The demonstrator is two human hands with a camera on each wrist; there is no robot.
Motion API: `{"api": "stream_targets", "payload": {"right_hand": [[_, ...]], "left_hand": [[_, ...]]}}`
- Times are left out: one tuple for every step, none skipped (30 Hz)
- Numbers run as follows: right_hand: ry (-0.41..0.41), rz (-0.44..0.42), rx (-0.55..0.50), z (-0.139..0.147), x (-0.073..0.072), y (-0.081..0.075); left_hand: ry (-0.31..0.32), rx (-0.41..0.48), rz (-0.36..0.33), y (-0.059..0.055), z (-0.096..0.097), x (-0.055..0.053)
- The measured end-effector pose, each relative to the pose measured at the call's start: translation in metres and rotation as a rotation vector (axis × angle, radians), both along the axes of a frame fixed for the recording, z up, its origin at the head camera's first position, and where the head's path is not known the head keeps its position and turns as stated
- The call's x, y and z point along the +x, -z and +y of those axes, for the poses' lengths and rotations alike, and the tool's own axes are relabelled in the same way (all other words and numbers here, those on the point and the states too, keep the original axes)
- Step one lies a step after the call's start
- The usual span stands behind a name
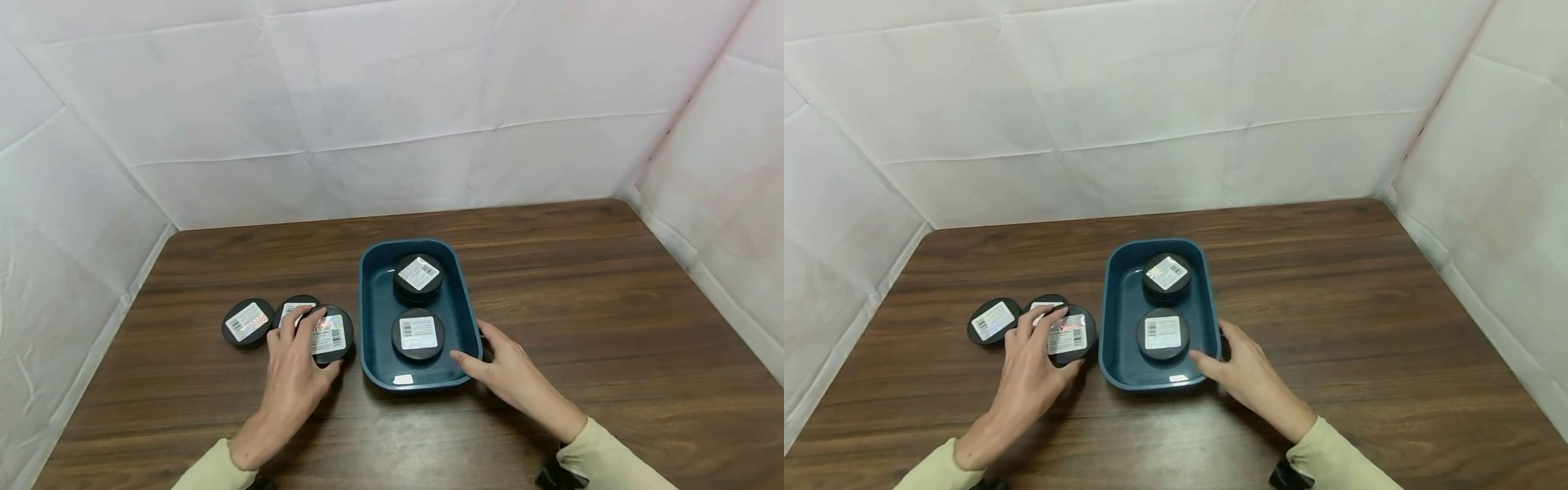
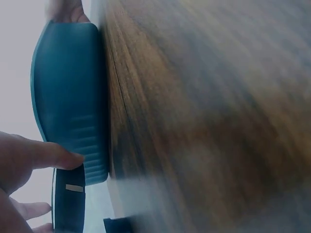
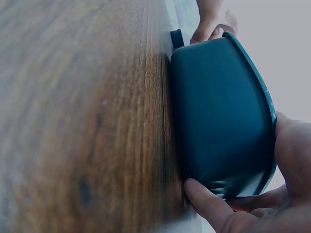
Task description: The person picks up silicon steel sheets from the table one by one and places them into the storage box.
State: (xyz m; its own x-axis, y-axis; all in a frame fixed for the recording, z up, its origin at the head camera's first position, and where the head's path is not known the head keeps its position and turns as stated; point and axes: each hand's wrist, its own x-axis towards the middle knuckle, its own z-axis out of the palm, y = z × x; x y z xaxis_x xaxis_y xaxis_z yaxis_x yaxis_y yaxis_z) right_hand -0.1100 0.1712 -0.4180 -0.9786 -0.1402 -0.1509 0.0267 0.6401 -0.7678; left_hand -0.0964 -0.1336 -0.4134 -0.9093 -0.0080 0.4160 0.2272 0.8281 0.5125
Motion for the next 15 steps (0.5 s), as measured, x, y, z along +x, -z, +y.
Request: {"api": "stream_targets", "payload": {"right_hand": [[0.000, 0.000, -0.001, 0.000, 0.000, 0.000], [-0.001, 0.002, 0.001, 0.000, 0.000, 0.000], [-0.001, 0.003, 0.000, 0.000, 0.000, 0.000], [-0.001, 0.004, -0.002, 0.000, 0.000, 0.000], [-0.001, 0.004, -0.003, 0.000, 0.000, 0.000], [-0.001, 0.005, -0.004, 0.000, 0.000, 0.000], [0.000, 0.006, -0.005, 0.000, 0.000, 0.000], [0.000, 0.007, -0.003, 0.001, 0.000, 0.000], [0.000, 0.006, -0.003, 0.001, 0.000, 0.000], [0.001, 0.006, -0.003, 0.001, 0.000, 0.000], [0.001, 0.005, -0.002, 0.001, 0.000, 0.000], [0.001, 0.004, -0.002, 0.000, 0.000, 0.000], [0.001, 0.003, -0.003, 0.000, 0.000, 0.000], [0.001, 0.001, -0.003, 0.000, 0.000, 0.000], [0.001, 0.000, -0.004, 0.000, 0.000, 0.000]], "left_hand": [[-0.002, 0.000, -0.007, -0.001, 0.000, 0.000], [-0.004, 0.000, -0.013, -0.002, 0.000, 0.000], [-0.007, -0.002, -0.020, -0.003, 0.000, 0.000], [-0.008, -0.001, -0.028, -0.004, 0.000, 0.000], [-0.010, 0.000, -0.033, -0.005, 0.000, -0.001], [-0.012, 0.001, -0.039, -0.006, 0.001, -0.001], [-0.013, 0.002, -0.045, -0.007, 0.001, -0.001], [-0.013, 0.004, -0.048, -0.008, 0.001, -0.001], [-0.012, 0.007, -0.051, -0.009, 0.001, -0.001], [-0.009, 0.008, -0.053, -0.010, 0.001, -0.002], [-0.006, 0.008, -0.053, -0.011, 0.002, -0.002], [-0.003, 0.009, -0.054, -0.012, 0.002, -0.002], [0.000, 0.008, -0.055, -0.012, 0.002, -0.002], [0.002, 0.009, -0.055, -0.012, 0.002, -0.002], [0.003, 0.009, -0.056, -0.013, 0.002, -0.002]]}}
